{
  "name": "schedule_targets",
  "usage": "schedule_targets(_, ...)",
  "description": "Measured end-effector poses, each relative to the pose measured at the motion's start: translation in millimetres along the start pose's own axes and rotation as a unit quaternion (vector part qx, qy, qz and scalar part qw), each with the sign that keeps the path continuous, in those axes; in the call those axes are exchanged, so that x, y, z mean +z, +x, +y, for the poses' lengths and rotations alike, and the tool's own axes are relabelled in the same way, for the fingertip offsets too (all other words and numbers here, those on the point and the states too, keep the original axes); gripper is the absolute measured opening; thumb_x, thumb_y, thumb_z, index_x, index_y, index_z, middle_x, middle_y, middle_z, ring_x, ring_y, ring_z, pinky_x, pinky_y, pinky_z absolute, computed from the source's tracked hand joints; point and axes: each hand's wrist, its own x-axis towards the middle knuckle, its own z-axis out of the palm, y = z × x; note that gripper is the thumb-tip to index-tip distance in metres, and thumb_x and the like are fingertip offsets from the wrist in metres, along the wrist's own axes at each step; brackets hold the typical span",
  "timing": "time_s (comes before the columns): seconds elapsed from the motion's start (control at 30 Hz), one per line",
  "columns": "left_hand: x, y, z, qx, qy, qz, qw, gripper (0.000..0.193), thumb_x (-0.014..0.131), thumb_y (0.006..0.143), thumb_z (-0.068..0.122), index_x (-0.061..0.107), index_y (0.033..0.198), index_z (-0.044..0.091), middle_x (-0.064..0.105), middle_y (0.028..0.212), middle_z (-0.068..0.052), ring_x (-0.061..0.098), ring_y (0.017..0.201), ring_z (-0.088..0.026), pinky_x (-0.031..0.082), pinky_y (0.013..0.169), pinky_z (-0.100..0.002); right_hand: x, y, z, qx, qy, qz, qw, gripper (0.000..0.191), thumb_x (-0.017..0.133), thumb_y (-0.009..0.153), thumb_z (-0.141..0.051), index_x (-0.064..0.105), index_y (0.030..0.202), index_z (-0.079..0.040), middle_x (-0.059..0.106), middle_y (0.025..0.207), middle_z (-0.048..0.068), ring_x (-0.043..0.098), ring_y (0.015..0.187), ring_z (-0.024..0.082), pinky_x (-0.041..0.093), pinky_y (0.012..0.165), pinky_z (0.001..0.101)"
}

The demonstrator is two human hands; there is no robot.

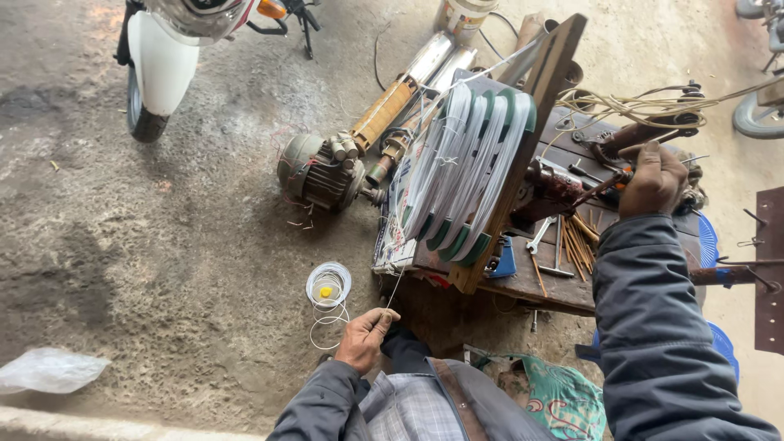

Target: The person winds white wire onto a green spool using a motorized winding machine. They guide the wire with both hands as the spool rotates, then stop the machine and cut the wire with pliers.

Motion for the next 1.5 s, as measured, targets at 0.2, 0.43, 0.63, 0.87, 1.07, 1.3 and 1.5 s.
schedule_targets(0.2, 1.0, -18.3, -6.6, 0.009, 0.009, 0.027, 1.0, 0.03, 0.059, 0.104, 0.028, 0.075, 0.109, 0.004, 0.072, 0.088, -0.004, 0.06, 0.083, -0.009, 0.051, 0.076, -0.028, 1.3, -1.7, 8.1, 0.01, 0.013, 0.012, 1.0, 0.046, 0.047, 0.117, -0.029, 0.075, 0.105, 0.006, 0.075, 0.1, 0.014, 0.065, 0.089, 0.022, 0.049, 0.087, 0.0312)
schedule_targets(0.43, -6.5, -47.2, 8.1, 0.027, 0.044, -0.05, 0.997, 0.028, 0.061, 0.102, 0.026, 0.076, 0.109, 0.004, 0.07, 0.075, -0.003, 0.06, 0.072, -0.009, 0.052, 0.067, -0.028, 4.3, -4.1, 12.9, 0.013, 0.058, 0.026, 0.998, 0.046, 0.044, 0.113, -0.026, 0.075, 0.104, 0.007, 0.075, 0.1, 0.015, 0.064, 0.09, 0.021, 0.047, 0.087, 0.0317)
schedule_targets(0.63, -17.1, -62.0, 18.2, 0.048, 0.063, -0.037, 0.996, 0.025, 0.062, 0.101, 0.023, 0.076, 0.11, 0.003, 0.069, 0.074, -0.005, 0.061, 0.07, -0.01, 0.051, 0.066, -0.027, 4.2, -10.2, 15.9, 0.034, 0.023, 0.049, 0.998, 0.049, 0.043, 0.112, -0.028, 0.077, 0.101, 0.006, 0.073, 0.093, 0.014, 0.062, 0.085, 0.02, 0.048, 0.081, 0.0323)
schedule_targets(0.87, -31.7, -73.1, 15.5, 0.009, 0.091, 0.008, 0.996, 0.024, 0.063, 0.099, 0.023, 0.077, 0.108, 0.006, 0.07, 0.068, -0.004, 0.062, 0.064, -0.008, 0.051, 0.061, -0.027, 6.5, -15.5, 21.2, 0.057, 0.09, 0.059, 0.993, 0.051, 0.044, 0.115, -0.029, 0.074, 0.096, 0.007, 0.073, 0.092, 0.016, 0.066, 0.081, 0.021, 0.053, 0.079, 0.0316)
schedule_targets(1.07, -22.6, -50.8, -6.3, -0.079, 0.045, 0.002, 0.996, 0.026, 0.062, 0.1, 0.025, 0.078, 0.109, 0.007, 0.064, 0.069, -0.002, 0.053, 0.063, -0.009, 0.045, 0.058, -0.028, 2.4, -16.8, 17.2, 0.042, 0.075, 0.06, 0.994, 0.047, 0.044, 0.115, -0.026, 0.073, 0.098, 0.007, 0.073, 0.093, 0.016, 0.066, 0.081, 0.023, 0.053, 0.08, 0.0327)
schedule_targets(1.3, -13.0, -12.8, 4.2, -0.029, 0.064, -0.045, 0.997, 0.027, 0.058, 0.102, 0.026, 0.075, 0.11, 0.007, 0.068, 0.072, 0.0, 0.059, 0.067, -0.007, 0.05, 0.062, -0.026, 3.2, -12.9, 23.5, 0.033, 0.05, 0.08, 0.995, 0.042, 0.047, 0.113, -0.024, 0.073, 0.1, 0.006, 0.071, 0.095, 0.015, 0.064, 0.088, 0.022, 0.052, 0.088, 0.0341)
schedule_targets(1.5, 3.0, 17.5, 75.7, 0.115, 0.047, -0.083, 0.989, 0.026, 0.058, 0.106, 0.021, 0.073, 0.113, 0.002, 0.068, 0.08, -0.001, 0.059, 0.075, -0.009, 0.051, 0.068, -0.027, 3.6, -3.4, 31.3, 0.014, 0.031, 0.087, 0.996, 0.036, 0.051, 0.11, -0.019, 0.077, 0.106, 0.006, 0.069, 0.097, 0.016, 0.06, 0.092, 0.021, 0.048, 0.087, 0.0347)
